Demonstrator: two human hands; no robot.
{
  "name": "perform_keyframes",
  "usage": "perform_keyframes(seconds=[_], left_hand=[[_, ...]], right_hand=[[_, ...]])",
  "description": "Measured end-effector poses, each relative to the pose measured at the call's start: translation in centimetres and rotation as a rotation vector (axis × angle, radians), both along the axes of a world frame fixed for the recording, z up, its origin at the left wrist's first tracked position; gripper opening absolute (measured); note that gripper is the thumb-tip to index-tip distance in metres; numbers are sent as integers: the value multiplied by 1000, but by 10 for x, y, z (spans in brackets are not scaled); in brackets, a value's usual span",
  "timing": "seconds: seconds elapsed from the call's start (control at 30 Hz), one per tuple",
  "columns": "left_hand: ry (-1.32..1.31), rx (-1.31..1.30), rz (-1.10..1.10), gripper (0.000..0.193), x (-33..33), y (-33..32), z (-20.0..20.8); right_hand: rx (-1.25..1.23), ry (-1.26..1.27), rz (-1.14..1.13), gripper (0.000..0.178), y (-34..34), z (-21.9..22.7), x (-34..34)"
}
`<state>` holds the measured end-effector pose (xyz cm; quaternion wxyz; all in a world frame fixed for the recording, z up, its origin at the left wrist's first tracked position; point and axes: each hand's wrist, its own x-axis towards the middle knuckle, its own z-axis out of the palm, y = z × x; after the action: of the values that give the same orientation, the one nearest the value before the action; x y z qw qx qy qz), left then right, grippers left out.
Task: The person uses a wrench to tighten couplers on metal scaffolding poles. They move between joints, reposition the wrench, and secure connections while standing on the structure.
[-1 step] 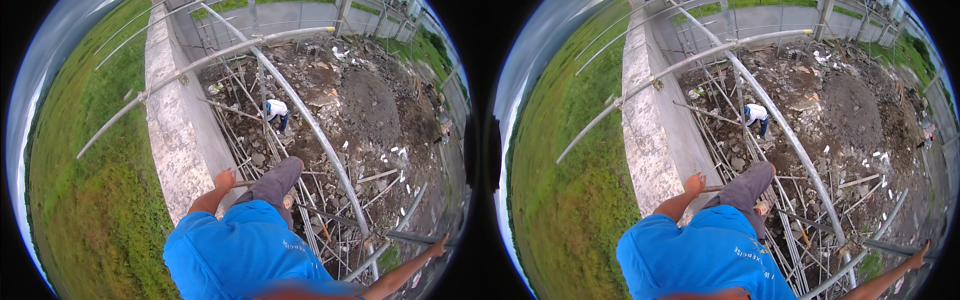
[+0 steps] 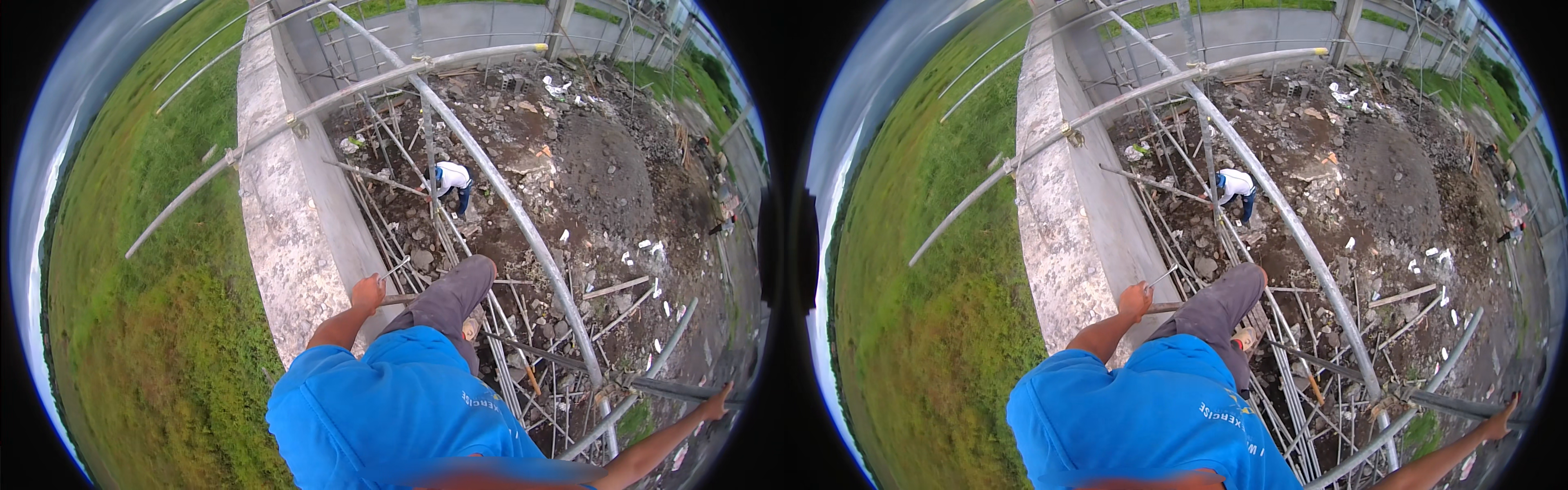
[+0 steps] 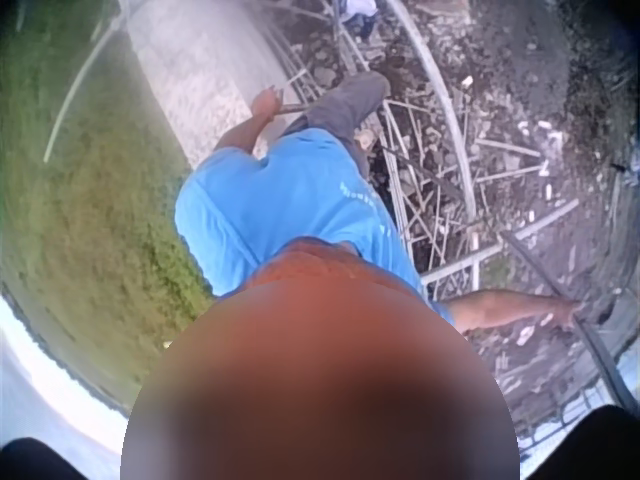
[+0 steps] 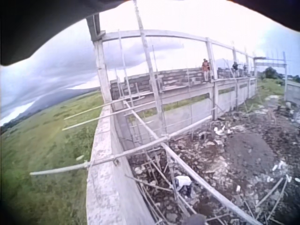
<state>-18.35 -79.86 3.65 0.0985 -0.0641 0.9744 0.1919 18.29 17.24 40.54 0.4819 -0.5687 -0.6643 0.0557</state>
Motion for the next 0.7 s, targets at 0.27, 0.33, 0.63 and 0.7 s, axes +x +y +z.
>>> perform_keyframes(seconds=[0.27, 0.33, 0.63, 0.7], left_hand=[[1, 11, 7, 36, -1, 0, 0], [11, -13, 0, 36, -1, 1, 0], [7, 23, 9, 35, 0, -1, 1], [2, 33, 11, 36, 0, 0, 1]], right_hand=[[61, -7, 52, 62, 36, -13, 25], [65, -11, 9, 63, 40, -16, 30], [60, -41, -103, 68, 49, -12, 28], [32, -84, -135, 69, 51, -9, 26]])
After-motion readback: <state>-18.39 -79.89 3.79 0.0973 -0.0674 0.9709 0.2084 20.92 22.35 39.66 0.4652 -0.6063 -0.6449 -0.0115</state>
